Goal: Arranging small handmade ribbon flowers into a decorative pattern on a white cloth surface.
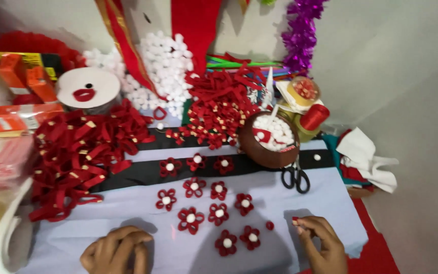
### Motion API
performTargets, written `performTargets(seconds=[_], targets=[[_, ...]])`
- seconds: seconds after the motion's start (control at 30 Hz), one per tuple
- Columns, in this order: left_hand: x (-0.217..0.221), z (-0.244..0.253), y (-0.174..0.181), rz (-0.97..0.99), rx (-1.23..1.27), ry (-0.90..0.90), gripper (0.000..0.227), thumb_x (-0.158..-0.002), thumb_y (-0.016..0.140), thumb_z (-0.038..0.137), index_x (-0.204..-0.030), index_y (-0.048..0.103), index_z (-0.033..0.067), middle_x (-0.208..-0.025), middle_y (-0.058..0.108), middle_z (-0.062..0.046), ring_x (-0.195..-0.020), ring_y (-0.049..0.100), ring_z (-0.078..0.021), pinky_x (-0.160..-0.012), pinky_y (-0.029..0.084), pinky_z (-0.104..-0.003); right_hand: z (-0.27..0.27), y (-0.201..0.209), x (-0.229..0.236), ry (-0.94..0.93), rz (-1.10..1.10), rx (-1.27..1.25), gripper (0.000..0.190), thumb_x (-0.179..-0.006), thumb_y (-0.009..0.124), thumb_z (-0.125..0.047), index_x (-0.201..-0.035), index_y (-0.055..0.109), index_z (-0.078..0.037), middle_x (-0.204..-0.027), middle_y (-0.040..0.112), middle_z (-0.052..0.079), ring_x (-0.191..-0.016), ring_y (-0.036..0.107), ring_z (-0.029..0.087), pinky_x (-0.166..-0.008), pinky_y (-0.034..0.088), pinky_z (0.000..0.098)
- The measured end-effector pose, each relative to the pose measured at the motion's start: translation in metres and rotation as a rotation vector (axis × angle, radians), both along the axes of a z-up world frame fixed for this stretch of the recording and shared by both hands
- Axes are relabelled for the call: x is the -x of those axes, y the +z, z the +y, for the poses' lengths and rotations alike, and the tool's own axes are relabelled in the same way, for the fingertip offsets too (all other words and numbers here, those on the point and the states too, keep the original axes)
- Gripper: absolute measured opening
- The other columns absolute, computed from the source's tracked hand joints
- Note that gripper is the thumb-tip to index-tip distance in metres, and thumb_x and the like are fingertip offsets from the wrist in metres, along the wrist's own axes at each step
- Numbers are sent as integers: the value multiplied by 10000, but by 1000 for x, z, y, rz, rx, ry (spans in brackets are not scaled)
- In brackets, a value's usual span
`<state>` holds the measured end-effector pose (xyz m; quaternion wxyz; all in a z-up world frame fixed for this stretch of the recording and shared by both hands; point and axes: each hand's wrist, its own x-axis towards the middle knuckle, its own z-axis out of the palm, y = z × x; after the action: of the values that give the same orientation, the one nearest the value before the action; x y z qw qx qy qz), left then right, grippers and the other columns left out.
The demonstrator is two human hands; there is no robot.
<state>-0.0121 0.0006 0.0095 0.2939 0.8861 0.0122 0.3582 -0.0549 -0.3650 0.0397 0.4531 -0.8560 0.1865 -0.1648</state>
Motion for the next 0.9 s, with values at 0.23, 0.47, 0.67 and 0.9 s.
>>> performTargets(seconds=[0.23, 0.47, 0.67, 0.9], targets=[[5, -2, 4, 43, 11, 8, 226, -834, 649, 57, -787, 706, 271, -924, 705, 98, -727, 582, -93, -961, 296, -318, -3, -14, 12, 70, 84, 176, 223, -904, 687, -171, -1042, 859, -132, -1029, 756, 42, -1007, 710, 182, -855, 568, 333], [4, -3, 7, 46, 22, -29, 258, -868, 616, -6, -815, 724, 223, -922, 709, 59, -792, 626, -87, -982, 295, -321, 17, -14, 6, 174, -28, 287, 192, -857, 756, -101, -1032, 821, -142, -988, 715, 21, -1000, 670, 181, -863, 550, 335], [4, 0, -6, 54, -4, -12, 250, -874, 631, 24, -823, 736, 245, -950, 717, 66, -869, 649, -92, -1013, 290, -323, 25, -8, 5, 162, 35, 320, 158, -860, 764, -148, -1012, 807, -151, -995, 721, 4, -1009, 661, 177, -844, 552, 337], [7, -3, -1, 109, 23, 3, 257, -867, 630, 15, -834, 732, 249, -963, 709, 73, -860, 625, -102, -1025, 284, -341, 26, -9, 4, 169, 18, 357, 138, -869, 756, -163, -1001, 792, -147, -993, 734, 12, -1000, 666, 197, -837, 558, 358]])
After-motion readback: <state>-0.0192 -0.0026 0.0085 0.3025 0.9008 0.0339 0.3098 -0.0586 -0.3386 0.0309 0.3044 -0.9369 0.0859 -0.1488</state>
